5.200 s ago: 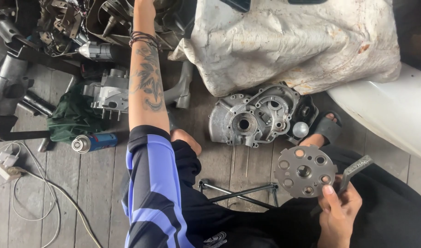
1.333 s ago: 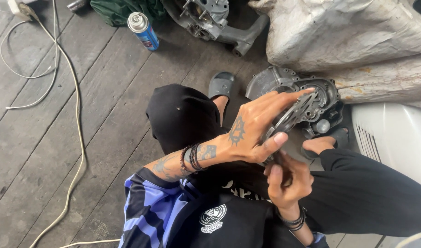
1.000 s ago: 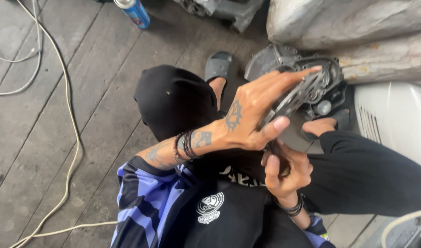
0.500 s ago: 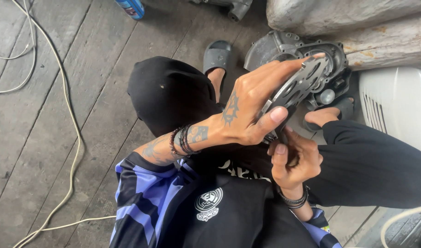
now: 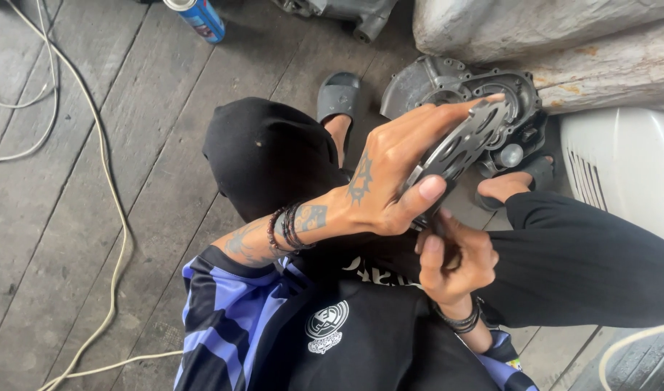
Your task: The person is using a handheld tool to scrape residue or old gasket material from a circular motorcycle engine component.
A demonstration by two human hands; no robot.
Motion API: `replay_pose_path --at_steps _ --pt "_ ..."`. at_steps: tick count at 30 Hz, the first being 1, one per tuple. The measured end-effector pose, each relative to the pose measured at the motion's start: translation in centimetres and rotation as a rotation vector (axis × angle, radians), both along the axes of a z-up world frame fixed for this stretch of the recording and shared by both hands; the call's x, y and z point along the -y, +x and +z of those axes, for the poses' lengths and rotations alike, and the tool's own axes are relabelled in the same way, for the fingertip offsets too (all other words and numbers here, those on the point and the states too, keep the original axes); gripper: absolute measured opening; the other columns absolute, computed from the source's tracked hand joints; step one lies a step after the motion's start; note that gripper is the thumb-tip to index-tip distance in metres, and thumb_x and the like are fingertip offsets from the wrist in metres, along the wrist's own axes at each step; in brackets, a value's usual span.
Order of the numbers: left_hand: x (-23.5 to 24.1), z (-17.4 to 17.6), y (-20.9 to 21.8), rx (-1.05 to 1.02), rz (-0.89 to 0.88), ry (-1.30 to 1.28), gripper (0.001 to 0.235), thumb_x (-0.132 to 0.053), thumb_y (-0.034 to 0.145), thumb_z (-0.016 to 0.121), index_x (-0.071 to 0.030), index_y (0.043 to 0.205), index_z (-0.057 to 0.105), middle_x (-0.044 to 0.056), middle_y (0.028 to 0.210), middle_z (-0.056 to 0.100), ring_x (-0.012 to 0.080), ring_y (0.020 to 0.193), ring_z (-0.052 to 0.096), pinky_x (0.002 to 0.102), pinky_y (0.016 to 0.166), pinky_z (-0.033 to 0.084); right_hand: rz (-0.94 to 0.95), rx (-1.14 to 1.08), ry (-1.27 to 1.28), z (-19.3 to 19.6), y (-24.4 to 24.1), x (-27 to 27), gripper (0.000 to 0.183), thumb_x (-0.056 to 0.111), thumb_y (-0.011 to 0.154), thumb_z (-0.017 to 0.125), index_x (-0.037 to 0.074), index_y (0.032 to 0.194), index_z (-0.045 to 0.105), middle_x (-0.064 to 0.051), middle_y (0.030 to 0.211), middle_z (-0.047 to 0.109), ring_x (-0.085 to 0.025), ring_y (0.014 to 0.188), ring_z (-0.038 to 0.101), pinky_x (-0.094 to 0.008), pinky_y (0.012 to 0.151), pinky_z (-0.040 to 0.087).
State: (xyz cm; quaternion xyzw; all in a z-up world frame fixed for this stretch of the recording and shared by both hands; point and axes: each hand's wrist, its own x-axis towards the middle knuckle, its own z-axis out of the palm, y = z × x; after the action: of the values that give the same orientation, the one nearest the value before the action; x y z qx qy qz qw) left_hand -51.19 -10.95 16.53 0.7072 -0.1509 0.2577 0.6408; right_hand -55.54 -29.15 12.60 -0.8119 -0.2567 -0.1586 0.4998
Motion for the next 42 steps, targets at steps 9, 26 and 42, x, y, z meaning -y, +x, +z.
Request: replay_pose_path --at_steps 9,26,42 --pt "1.6 0.6 0.2 -0.009 0.001 0.045 0.073 -0.062 0.109 0.020 -0.005 0.147 0.046 0.012 0.123 0.066 0.0282 0.101 0.074 0.040 0.097 0.062 -0.078 -0.007 0.050 0.6 0.7 0.4 0.025 0.013 0.102 0.055 -0.010 0.108 0.057 -0.016 0.068 0.063 -0.016 0.045 0.059 -0.026 0.048 0.049" --pt "4.5 1.4 1.7 -0.049 -0.097 0.072 0.055 -0.045 0.110 0.043 -0.014 0.155 0.046 0.002 0.090 0.059 0.0182 0.085 0.055 0.032 0.089 0.048 -0.059 -0.001 -0.003 3.3 0.4 1.0 0.052 0.016 0.098 0.046 0.001 0.048 0.047 -0.009 0.045 0.050 -0.021 0.036 0.047 -0.030 0.049 0.042" --pt "4.9 1.4 2.0 -0.016 -0.071 0.075 0.066 -0.056 0.109 0.024 -0.010 0.151 0.046 0.007 0.103 0.069 0.0213 0.089 0.062 0.035 0.092 0.053 -0.145 0.039 0.134 0.5 0.8 2.5 0.028 0.017 0.101 0.053 -0.010 0.106 0.053 -0.011 0.050 0.051 -0.016 0.040 0.053 -0.027 0.048 0.047"
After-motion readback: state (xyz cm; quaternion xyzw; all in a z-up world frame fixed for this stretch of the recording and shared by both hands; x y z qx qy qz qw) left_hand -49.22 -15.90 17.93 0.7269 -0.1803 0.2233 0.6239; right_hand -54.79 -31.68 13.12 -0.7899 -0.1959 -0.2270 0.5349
